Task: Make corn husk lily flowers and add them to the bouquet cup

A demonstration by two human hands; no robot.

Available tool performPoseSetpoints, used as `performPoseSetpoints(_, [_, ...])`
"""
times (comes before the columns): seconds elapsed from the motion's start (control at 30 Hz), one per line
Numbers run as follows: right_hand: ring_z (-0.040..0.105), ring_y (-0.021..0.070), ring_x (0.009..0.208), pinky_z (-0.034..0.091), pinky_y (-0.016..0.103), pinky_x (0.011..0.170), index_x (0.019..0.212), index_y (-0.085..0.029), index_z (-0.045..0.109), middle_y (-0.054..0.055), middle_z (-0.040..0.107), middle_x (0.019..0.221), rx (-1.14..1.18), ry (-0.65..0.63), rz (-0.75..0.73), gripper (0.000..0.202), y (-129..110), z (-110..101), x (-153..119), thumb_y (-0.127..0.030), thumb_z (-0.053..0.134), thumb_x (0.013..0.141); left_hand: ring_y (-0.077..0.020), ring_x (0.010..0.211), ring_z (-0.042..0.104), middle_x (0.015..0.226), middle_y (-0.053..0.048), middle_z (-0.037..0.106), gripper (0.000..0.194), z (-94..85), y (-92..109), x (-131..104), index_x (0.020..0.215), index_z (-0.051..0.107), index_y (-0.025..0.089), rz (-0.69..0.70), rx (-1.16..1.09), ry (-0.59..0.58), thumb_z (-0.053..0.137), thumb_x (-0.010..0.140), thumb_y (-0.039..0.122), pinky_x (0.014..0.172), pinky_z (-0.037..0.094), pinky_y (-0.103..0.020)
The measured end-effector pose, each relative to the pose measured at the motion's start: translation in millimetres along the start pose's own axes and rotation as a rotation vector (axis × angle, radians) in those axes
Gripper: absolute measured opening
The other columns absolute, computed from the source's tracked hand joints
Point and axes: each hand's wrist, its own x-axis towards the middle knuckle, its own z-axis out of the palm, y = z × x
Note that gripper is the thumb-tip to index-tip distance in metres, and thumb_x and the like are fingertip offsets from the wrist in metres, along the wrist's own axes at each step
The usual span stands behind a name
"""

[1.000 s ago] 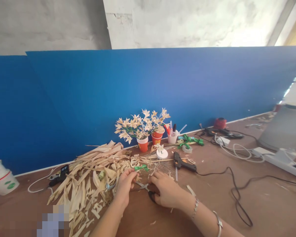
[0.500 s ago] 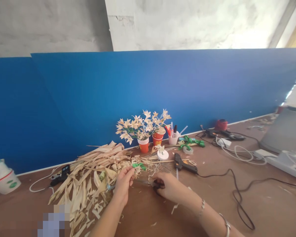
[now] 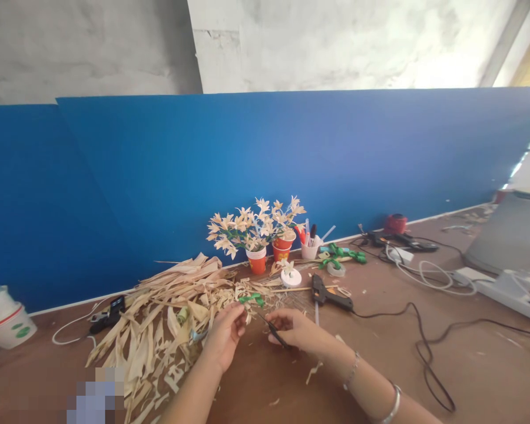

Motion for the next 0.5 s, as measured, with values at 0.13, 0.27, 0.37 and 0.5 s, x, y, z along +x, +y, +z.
performPoseSetpoints(0.13, [0.052,0.0093,0.060,0.040,0.021,0.057,0.094,-0.015,0.063,-0.003,0.058,0.067,0.017,0.022,-0.040,0.043,1.9,2.2,2.8,-0.030,0.077,0.057,-0.0058,0.051,0.052,0.060,0.005,0.056,0.021,0.7,1.3,-1.0,0.072,0.057,0.015,-0.065,-0.092,-0.004,0.074,0.061,0.015,0.039,0.030,-0.015])
performPoseSetpoints(0.27, [0.053,0.0093,0.062,0.040,0.021,0.058,0.094,-0.015,0.063,-0.003,0.059,0.070,0.059,-0.015,-0.037,0.043,4.0,-2.0,3.5,-0.030,0.078,0.057,-0.0058,0.049,0.052,0.061,0.004,0.058,0.017,0.6,3.3,-0.6,0.071,0.057,0.015,-0.136,-0.187,0.012,0.072,0.062,0.011,0.036,0.031,-0.015])
performPoseSetpoints(0.37, [0.053,0.0100,0.063,0.041,0.021,0.058,0.094,-0.016,0.063,-0.002,0.059,0.071,0.053,-0.048,-0.045,0.044,4.8,-0.5,2.7,-0.032,0.078,0.056,-0.0057,0.050,0.053,0.061,0.004,0.059,0.017,-1.4,0.7,0.0,0.071,0.058,0.015,-0.145,-0.162,-0.017,0.072,0.062,0.010,0.037,0.033,-0.014])
performPoseSetpoints(0.5, [0.053,0.0116,0.066,0.042,0.023,0.060,0.093,-0.017,0.064,-0.002,0.060,0.073,0.053,-0.042,-0.082,0.043,0.8,6.8,0.4,-0.035,0.077,0.057,-0.0062,0.053,0.054,0.063,0.003,0.060,0.019,-1.7,-2.6,-1.6,0.072,0.059,0.015,-0.140,-0.111,-0.060,0.074,0.061,0.012,0.040,0.035,-0.014])
